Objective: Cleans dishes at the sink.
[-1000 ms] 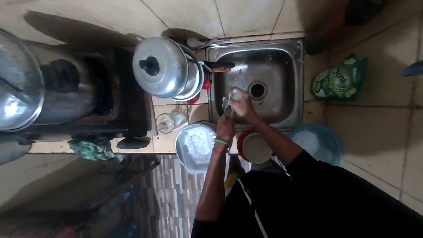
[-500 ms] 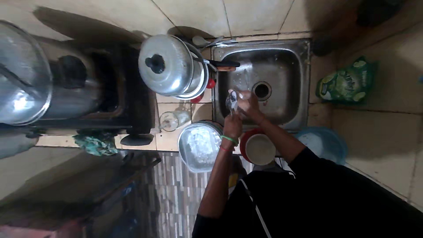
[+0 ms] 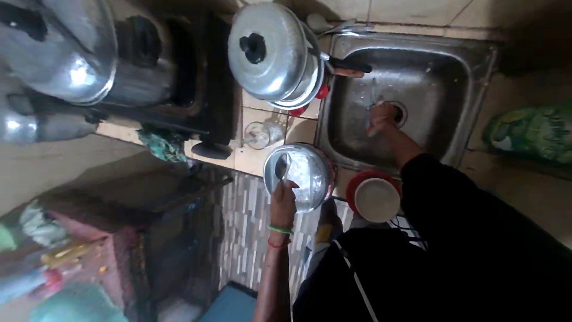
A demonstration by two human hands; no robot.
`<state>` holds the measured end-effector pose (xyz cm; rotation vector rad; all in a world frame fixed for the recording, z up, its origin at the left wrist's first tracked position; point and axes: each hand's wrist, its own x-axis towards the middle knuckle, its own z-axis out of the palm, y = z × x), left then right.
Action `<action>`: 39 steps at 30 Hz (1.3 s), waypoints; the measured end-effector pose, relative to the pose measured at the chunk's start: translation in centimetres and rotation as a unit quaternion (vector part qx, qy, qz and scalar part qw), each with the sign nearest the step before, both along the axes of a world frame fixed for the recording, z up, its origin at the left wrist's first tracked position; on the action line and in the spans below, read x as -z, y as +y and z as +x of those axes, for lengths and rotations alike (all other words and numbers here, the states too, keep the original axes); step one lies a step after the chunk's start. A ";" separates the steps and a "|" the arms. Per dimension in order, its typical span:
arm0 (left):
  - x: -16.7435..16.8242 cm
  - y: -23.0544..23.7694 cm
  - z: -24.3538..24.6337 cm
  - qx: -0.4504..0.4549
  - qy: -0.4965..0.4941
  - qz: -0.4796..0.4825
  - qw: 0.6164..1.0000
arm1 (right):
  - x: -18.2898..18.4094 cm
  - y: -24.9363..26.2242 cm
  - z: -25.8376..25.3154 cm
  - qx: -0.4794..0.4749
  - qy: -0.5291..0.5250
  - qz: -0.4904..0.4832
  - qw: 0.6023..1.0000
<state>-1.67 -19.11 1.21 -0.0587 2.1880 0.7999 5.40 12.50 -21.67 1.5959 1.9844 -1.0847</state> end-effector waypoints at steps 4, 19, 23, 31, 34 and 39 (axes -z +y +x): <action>1.8 -1.2 0.2 0.014 -0.009 -0.042 0.999 | -0.2 0.1 -1.2 0.031 -0.043 0.021 0.998; 1.4 0.2 -0.5 0.153 0.068 -0.156 0.973 | -8.8 -0.6 1.5 -0.122 0.104 0.067 0.985; -0.6 0.0 -0.2 0.107 0.215 -0.017 0.971 | -17.1 -4.4 2.4 -0.250 0.331 0.201 0.887; -3.6 5.0 -1.1 -0.041 -0.283 0.351 0.892 | -25.1 -14.4 2.0 -0.422 0.515 0.390 0.636; -4.5 4.7 -1.7 -0.077 -0.271 0.378 0.882 | -25.6 -16.1 1.5 -0.436 0.516 0.412 0.611; -4.1 3.6 -2.9 -0.131 -0.199 0.429 0.871 | -27.7 -17.9 1.8 -0.338 0.521 0.311 0.719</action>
